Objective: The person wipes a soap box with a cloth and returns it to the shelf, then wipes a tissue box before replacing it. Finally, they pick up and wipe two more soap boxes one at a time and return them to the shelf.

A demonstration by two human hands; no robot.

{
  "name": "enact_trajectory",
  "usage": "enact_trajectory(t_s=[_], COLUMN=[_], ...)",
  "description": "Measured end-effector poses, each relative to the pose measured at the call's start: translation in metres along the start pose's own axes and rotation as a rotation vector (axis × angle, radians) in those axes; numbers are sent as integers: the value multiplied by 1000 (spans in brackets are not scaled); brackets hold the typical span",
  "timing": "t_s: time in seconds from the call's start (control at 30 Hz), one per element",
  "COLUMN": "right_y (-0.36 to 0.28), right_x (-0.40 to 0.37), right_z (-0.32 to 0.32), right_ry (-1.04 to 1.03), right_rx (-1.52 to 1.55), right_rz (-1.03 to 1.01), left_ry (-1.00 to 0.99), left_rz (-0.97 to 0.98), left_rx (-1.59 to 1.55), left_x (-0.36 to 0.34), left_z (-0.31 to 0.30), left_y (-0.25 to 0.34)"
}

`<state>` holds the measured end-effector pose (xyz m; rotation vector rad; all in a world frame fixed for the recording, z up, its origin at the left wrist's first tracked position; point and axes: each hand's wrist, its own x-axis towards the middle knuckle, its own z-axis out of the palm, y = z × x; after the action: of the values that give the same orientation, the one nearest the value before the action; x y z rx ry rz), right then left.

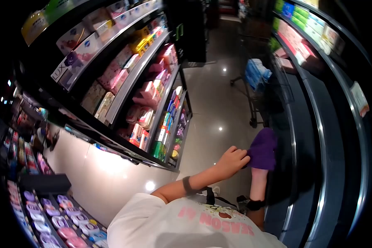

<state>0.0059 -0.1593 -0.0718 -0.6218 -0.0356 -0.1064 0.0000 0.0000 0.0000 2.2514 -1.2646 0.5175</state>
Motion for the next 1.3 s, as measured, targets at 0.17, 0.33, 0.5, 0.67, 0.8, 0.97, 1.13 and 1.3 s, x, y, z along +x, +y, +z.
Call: enact_trajectory(t_s=[0.17,0.33,0.5,0.67,0.8,0.97,1.13,1.3], right_y=[39,80,121,127,130,158,152,150], right_x=[146,203,289,345,373,402,435,466], right_z=[16,23,28,90,81,77,143,179], right_ry=[-76,-254,-432,-213,-313,-308,-368,-549], right_rx=[-284,-38,112,-121,43,319,308,273], right_rz=[172,66,333,370,744,1000,1172,1192], left_ry=[162,282,290,258,272,164,510,676], left_rz=[-281,-335,-388,-373,-503,-786,-1122,-1453], left_rx=[180,295,301,360,380,276,463,901], left_x=[33,48,66,86,87,71,32,-22], left_z=[14,-1,-10,-14,-13,-6,-72,-107], left_y=[-84,-156,-231,-287,-309,-329,-331,-331])
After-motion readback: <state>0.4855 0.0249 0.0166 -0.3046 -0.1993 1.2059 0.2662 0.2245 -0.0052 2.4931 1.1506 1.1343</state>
